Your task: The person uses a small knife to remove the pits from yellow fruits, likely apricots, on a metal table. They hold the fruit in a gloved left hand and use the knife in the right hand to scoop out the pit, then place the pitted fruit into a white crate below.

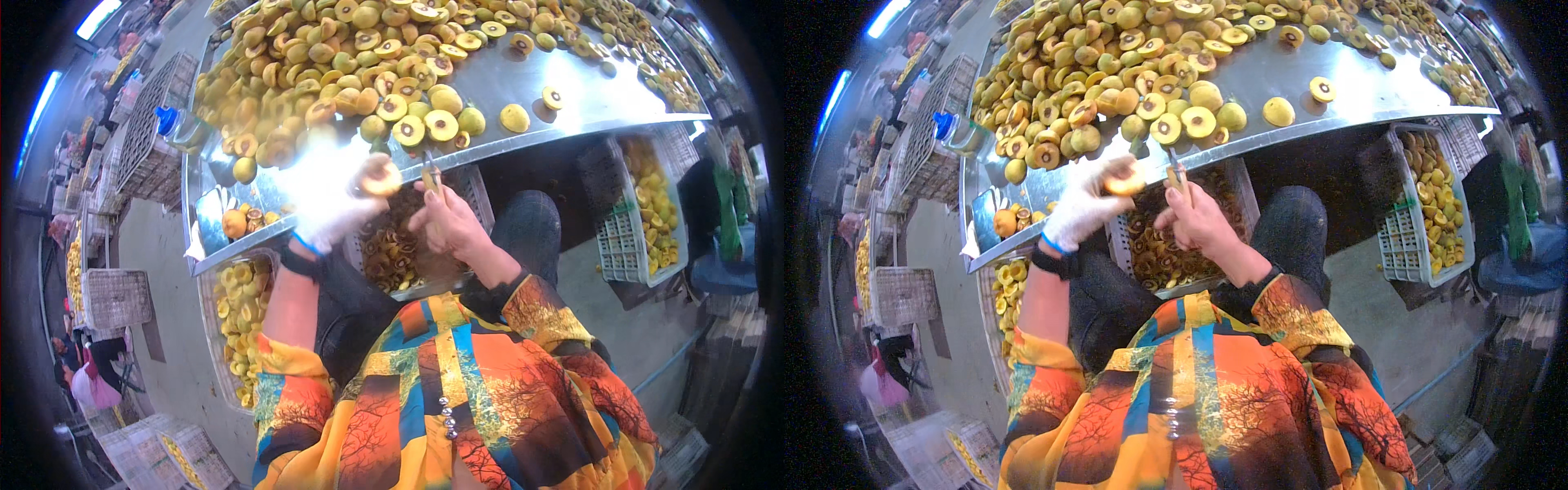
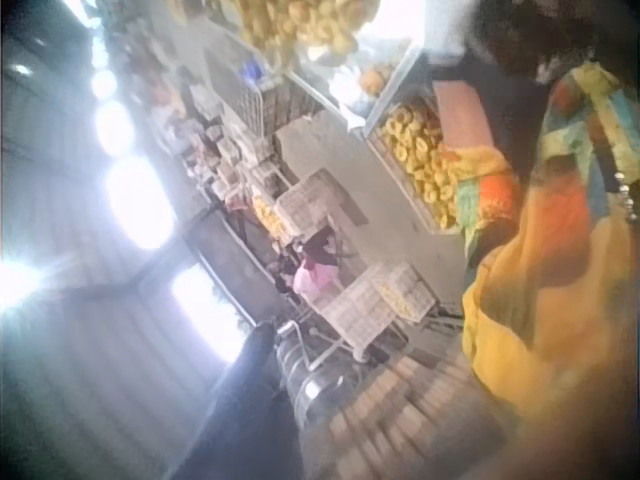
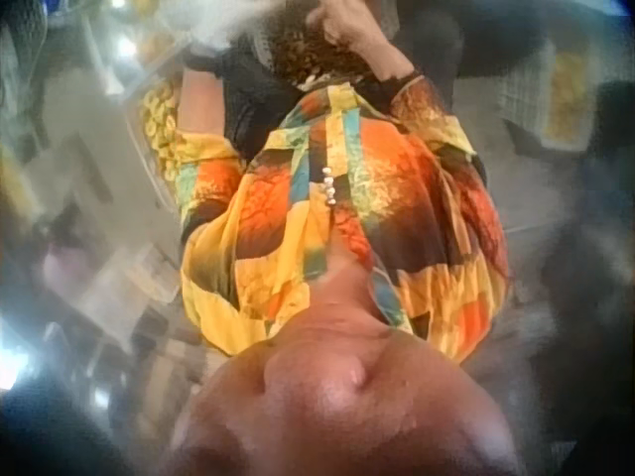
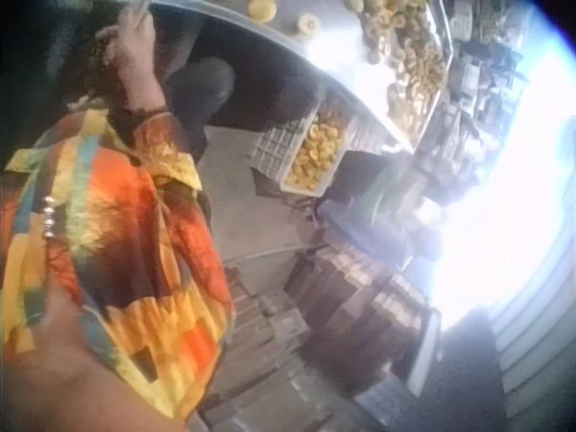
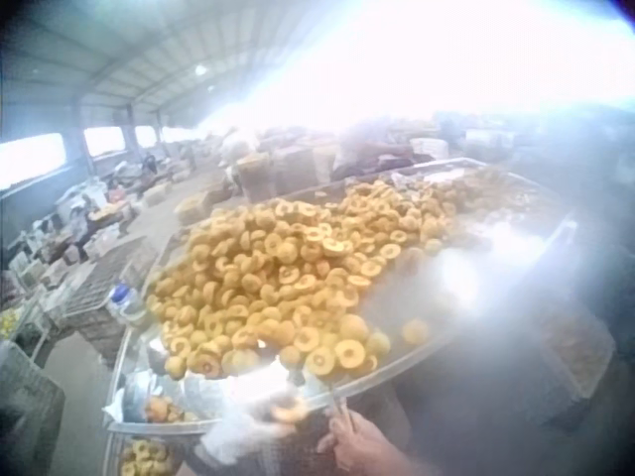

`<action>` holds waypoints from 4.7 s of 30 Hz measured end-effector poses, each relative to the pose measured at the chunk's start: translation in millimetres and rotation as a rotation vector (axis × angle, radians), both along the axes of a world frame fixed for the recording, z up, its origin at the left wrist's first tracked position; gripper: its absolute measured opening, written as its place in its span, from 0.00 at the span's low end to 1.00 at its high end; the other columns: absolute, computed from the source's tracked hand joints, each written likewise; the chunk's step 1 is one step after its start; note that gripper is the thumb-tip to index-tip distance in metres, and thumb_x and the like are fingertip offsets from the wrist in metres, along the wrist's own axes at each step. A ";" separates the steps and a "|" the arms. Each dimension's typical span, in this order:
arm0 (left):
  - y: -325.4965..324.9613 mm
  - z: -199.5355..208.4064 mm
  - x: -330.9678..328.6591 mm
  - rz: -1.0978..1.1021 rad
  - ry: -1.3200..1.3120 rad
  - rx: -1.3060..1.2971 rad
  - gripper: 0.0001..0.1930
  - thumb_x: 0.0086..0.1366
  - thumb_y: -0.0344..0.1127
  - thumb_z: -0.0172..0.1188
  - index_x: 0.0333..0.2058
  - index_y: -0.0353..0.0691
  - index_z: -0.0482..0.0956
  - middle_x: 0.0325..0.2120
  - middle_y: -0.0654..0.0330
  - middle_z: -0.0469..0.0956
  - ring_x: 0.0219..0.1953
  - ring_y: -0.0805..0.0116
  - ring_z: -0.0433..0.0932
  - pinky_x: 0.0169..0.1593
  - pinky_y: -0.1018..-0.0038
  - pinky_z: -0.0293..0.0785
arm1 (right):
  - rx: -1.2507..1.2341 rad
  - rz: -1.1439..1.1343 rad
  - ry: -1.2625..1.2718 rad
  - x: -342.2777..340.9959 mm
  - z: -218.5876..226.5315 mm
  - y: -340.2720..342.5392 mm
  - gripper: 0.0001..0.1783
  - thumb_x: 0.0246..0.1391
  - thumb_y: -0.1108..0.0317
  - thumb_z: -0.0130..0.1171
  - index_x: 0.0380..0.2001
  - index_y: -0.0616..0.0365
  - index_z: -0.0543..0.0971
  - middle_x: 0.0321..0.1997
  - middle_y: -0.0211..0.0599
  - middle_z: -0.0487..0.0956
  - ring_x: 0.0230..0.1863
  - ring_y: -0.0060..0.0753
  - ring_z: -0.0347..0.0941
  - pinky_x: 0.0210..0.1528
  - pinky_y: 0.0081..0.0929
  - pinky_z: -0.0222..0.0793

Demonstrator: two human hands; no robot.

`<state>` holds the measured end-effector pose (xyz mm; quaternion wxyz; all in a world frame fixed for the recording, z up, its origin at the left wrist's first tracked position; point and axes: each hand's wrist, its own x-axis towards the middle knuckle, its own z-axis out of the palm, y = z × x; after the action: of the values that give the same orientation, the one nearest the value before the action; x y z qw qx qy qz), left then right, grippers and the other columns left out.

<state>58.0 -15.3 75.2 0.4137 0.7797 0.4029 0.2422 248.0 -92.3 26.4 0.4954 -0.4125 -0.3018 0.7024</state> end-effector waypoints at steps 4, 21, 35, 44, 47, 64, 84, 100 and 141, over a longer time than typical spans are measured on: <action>-47.0 -4.6 9.2 0.170 -0.433 -0.178 0.33 0.45 0.17 0.50 0.55 0.35 0.63 0.44 0.58 0.70 0.45 0.71 0.69 0.51 0.77 0.65 | -0.088 -0.071 0.202 -40.7 5.9 0.5 0.19 0.57 0.58 0.51 0.45 0.58 0.63 0.22 0.38 0.72 0.07 0.18 0.55 0.10 0.19 0.55; -69.5 -43.4 27.8 0.784 -1.048 -0.476 0.29 0.65 0.60 0.39 0.43 0.35 0.67 0.29 0.54 0.72 0.29 0.64 0.74 0.33 0.71 0.74 | 0.324 0.274 -1.084 -46.6 25.0 -35.6 0.19 0.54 0.58 0.51 0.37 0.64 0.62 0.25 0.59 0.75 0.30 0.63 0.72 0.32 0.49 0.67; -71.9 -47.0 24.8 0.776 -0.920 -0.322 0.30 0.65 0.59 0.37 0.42 0.33 0.68 0.25 0.55 0.73 0.22 0.67 0.73 0.25 0.75 0.72 | 0.303 0.310 -1.100 -50.8 31.6 -46.9 0.16 0.55 0.62 0.50 0.34 0.63 0.60 0.24 0.61 0.74 0.29 0.64 0.72 0.31 0.51 0.67; -56.3 -29.5 -2.4 0.458 -0.544 -0.502 0.30 0.65 0.59 0.39 0.41 0.33 0.72 0.27 0.56 0.76 0.23 0.71 0.75 0.26 0.79 0.72 | 0.265 0.481 -1.113 -41.8 47.1 -40.5 0.16 0.53 0.64 0.51 0.33 0.68 0.63 0.25 0.61 0.74 0.31 0.63 0.72 0.33 0.48 0.68; -56.4 -16.7 4.0 0.499 -0.770 -0.619 0.27 0.64 0.57 0.43 0.45 0.35 0.70 0.29 0.56 0.76 0.29 0.70 0.76 0.27 0.79 0.74 | 0.191 0.460 -1.006 -41.2 56.1 -36.1 0.18 0.52 0.63 0.52 0.35 0.70 0.65 0.28 0.64 0.74 0.34 0.63 0.72 0.36 0.45 0.69; -59.6 -16.9 23.5 0.677 -0.759 -0.352 0.24 0.65 0.51 0.44 0.29 0.32 0.73 0.19 0.53 0.75 0.16 0.66 0.74 0.20 0.78 0.70 | 0.123 0.491 -0.846 -45.2 52.1 -41.2 0.17 0.49 0.66 0.51 0.38 0.68 0.67 0.31 0.56 0.74 0.31 0.50 0.74 0.35 0.36 0.68; -81.8 -18.0 -187.6 1.120 0.345 0.186 0.16 0.61 0.46 0.53 0.36 0.38 0.78 0.33 0.56 0.76 0.32 0.64 0.76 0.42 0.72 0.71 | 0.602 0.829 -1.405 -9.1 -89.6 -29.7 0.14 0.46 0.65 0.58 0.33 0.64 0.73 0.24 0.45 0.77 0.26 0.41 0.76 0.29 0.37 0.72; 140.7 -84.8 -22.7 0.689 0.788 0.254 0.20 0.50 0.45 0.59 0.42 0.45 0.73 0.40 0.44 0.68 0.43 0.48 0.73 0.45 0.59 0.71 | 0.294 0.504 -1.141 18.9 -27.8 -38.7 0.20 0.46 0.59 0.59 0.33 0.66 0.69 0.26 0.58 0.75 0.30 0.59 0.73 0.33 0.44 0.69; -48.3 -46.8 -11.6 0.480 -0.972 -0.912 0.39 0.60 0.69 0.32 0.40 0.33 0.72 0.32 0.48 0.77 0.31 0.60 0.78 0.35 0.70 0.76 | 0.166 0.428 -1.056 -34.9 47.4 -16.9 0.19 0.49 0.61 0.56 0.36 0.68 0.67 0.29 0.61 0.75 0.34 0.57 0.75 0.36 0.41 0.71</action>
<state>46.4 -63.5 28.5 0.7672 0.2219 0.3945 0.4544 213.1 -109.2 73.9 0.1553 -0.5967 -0.6390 0.4598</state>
